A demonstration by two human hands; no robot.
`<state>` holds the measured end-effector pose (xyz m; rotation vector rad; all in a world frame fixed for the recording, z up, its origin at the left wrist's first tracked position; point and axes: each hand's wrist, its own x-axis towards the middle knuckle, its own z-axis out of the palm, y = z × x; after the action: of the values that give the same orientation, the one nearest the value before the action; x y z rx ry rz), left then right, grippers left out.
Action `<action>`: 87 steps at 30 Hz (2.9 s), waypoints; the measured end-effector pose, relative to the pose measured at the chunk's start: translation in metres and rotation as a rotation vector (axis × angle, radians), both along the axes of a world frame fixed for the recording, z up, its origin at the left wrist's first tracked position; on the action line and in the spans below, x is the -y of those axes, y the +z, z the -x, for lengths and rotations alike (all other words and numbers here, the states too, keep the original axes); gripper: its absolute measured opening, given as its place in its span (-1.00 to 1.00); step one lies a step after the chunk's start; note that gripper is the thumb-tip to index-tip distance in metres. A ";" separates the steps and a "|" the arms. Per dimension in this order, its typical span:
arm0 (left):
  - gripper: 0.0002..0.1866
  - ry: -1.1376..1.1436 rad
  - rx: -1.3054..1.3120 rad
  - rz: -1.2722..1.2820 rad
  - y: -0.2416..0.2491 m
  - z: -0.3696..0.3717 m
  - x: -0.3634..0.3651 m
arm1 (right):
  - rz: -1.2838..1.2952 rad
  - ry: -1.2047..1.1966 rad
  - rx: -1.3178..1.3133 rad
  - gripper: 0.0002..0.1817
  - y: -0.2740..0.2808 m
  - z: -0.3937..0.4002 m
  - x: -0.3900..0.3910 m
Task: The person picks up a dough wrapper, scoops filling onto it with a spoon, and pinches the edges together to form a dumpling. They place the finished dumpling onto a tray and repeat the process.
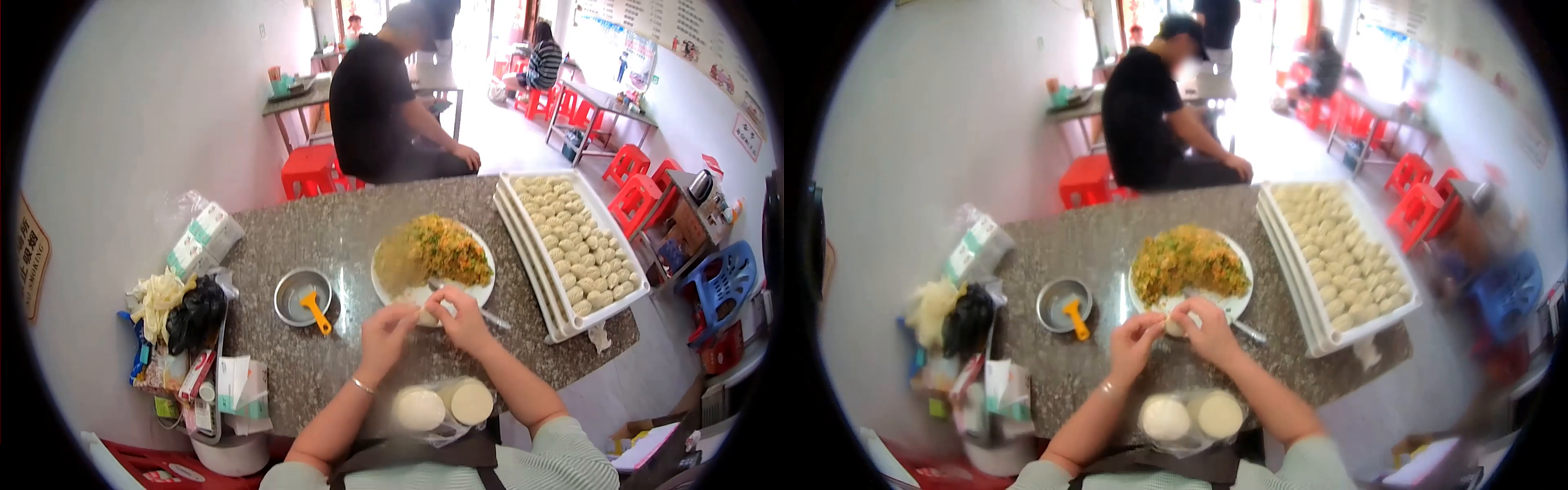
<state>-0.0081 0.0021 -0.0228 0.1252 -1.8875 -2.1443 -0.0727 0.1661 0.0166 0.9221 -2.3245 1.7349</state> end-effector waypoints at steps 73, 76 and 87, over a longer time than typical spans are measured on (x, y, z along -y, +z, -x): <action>-0.65 0.139 -0.171 0.117 0.027 0.001 0.001 | -0.045 0.022 0.090 -0.87 -0.014 -0.001 0.004; -0.61 0.208 -0.278 0.593 -0.005 0.006 0.012 | -0.077 -0.014 0.107 -0.84 -0.015 -0.002 0.005; -0.58 0.097 -0.269 0.310 0.026 -0.003 0.007 | -0.033 0.054 0.055 -0.91 -0.006 -0.005 0.005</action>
<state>-0.0054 -0.0054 0.0033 -0.1270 -1.9761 -1.6857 -0.0681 0.1606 0.0109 0.9642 -2.3908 1.7687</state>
